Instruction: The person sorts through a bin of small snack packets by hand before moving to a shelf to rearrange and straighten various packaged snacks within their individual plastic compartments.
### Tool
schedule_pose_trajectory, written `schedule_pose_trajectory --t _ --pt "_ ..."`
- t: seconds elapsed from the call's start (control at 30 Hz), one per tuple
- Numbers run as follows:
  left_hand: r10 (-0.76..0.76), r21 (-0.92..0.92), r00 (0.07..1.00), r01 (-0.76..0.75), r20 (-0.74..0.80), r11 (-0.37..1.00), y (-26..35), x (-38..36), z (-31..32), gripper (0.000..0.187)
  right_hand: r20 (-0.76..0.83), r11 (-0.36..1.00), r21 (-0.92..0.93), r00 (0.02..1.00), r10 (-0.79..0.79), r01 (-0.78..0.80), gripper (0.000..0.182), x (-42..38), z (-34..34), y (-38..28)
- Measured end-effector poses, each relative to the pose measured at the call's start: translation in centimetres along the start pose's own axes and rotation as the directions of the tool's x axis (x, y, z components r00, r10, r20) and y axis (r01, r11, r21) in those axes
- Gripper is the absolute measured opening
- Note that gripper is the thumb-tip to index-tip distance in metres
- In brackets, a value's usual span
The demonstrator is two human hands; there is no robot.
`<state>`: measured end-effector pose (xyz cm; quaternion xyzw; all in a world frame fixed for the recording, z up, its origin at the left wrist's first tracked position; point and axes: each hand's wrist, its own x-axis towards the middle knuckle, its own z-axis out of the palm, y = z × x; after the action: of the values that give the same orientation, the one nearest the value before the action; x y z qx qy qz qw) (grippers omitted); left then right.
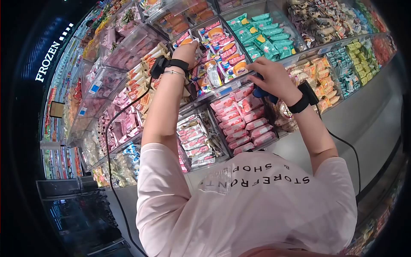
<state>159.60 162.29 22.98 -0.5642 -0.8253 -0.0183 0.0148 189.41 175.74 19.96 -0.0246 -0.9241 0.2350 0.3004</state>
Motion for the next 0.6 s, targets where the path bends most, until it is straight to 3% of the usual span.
schedule_pose_trajectory --t 0.07,0.1,0.17,0.23,0.3,0.33,0.5,0.6 --pt "-0.105 0.362 0.981 0.159 -0.165 0.919 2.4 -0.3 -0.8 0.023 -0.011 1.0 0.006 1.0 0.003 -0.003 0.024 -0.1 -0.2 -0.1" --pt "-0.104 0.361 0.981 0.158 -0.165 0.919 2.4 -0.2 -0.7 0.023 -0.011 1.0 0.004 1.0 0.004 -0.004 0.024 -0.2 -0.3 0.1" --pt "-0.335 0.286 0.931 0.363 -0.143 0.887 2.2 -0.1 0.1 0.012 -0.017 0.999 -0.034 1.0 -0.006 0.005 0.024 -0.4 -0.6 0.4" --pt "-0.317 0.28 0.938 0.344 -0.139 0.896 1.2 -0.6 1.4 0.013 -0.007 0.999 -0.043 1.0 0.008 -0.008 0.024 -0.7 -0.5 0.5" --pt "-0.158 0.205 0.977 0.185 -0.14 0.961 0.6 -1.2 1.8 0.013 -0.006 0.998 -0.056 1.0 0.011 -0.012 0.024 -0.6 -0.4 0.6" --pt "-0.155 0.204 0.976 0.185 -0.155 0.961 0.5 -1.3 1.8 0.015 0.002 0.999 -0.038 1.0 0.007 -0.007 0.024 -0.6 -0.2 0.5" --pt "-0.303 0.161 0.897 0.367 -0.322 0.916 1.2 -0.2 2.9 0.018 0.035 1.0 -0.008 0.999 -0.028 0.028 0.023 0.1 1.0 0.1" --pt "-0.342 0.123 0.878 0.401 -0.333 0.908 1.6 -0.1 2.9 0.016 0.054 1.0 -0.018 0.998 -0.014 0.015 0.023 0.3 1.1 0.1"
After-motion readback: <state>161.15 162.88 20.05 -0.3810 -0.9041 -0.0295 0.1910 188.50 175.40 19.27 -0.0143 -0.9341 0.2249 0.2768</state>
